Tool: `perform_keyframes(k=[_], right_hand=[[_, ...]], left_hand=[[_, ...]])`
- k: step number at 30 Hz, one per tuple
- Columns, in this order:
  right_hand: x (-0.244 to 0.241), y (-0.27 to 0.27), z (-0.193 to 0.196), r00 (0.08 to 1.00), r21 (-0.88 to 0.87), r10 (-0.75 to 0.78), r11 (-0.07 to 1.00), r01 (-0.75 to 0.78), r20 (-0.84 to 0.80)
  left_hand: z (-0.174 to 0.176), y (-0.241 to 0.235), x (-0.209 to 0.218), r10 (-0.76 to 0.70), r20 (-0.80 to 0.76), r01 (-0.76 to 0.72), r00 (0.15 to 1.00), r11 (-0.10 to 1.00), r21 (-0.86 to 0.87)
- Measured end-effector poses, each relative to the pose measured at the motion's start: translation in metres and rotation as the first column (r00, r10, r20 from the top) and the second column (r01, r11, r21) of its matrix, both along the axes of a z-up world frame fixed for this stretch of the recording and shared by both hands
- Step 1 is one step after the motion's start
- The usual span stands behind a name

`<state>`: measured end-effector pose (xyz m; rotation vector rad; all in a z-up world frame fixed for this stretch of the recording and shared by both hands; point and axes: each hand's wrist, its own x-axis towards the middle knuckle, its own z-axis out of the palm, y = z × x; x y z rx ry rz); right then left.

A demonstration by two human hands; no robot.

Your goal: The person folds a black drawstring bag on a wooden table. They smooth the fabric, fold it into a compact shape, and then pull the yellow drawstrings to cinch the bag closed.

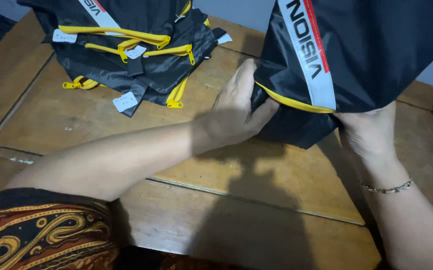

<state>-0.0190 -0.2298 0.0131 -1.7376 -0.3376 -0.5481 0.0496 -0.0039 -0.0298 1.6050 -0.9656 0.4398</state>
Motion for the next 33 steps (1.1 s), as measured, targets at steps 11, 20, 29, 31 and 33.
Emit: perform_keyframes(k=[11, 20, 29, 31, 33], right_hand=[[-0.005, -0.012, 0.014, 0.953, 0.063, 0.06, 0.997, -0.044, -0.298], [-0.003, -0.026, 0.001, 0.917, 0.305, 0.232, 0.943, -0.131, -0.324], [0.004, -0.039, -0.011, 0.946, -0.028, 0.146, 0.987, -0.161, -0.29], [0.01, -0.049, -0.018, 0.949, -0.065, 0.186, 0.976, -0.209, -0.256], [0.014, -0.06, -0.031, 0.92, -0.04, 0.206, 0.972, -0.233, -0.334]], left_hand=[[0.025, 0.007, 0.003, 0.031, 0.089, -0.03, 0.996, 1.0, -0.006], [0.082, 0.02, -0.023, -0.187, -0.344, 0.256, 0.92, 0.952, 0.168], [0.001, -0.017, -0.022, 0.246, 0.103, -0.244, 0.964, 0.969, -0.03], [-0.007, -0.019, -0.018, 0.279, 0.164, -0.278, 0.946, 0.96, -0.026], [-0.013, -0.019, -0.017, 0.332, 0.171, -0.334, 0.928, 0.943, -0.019]])
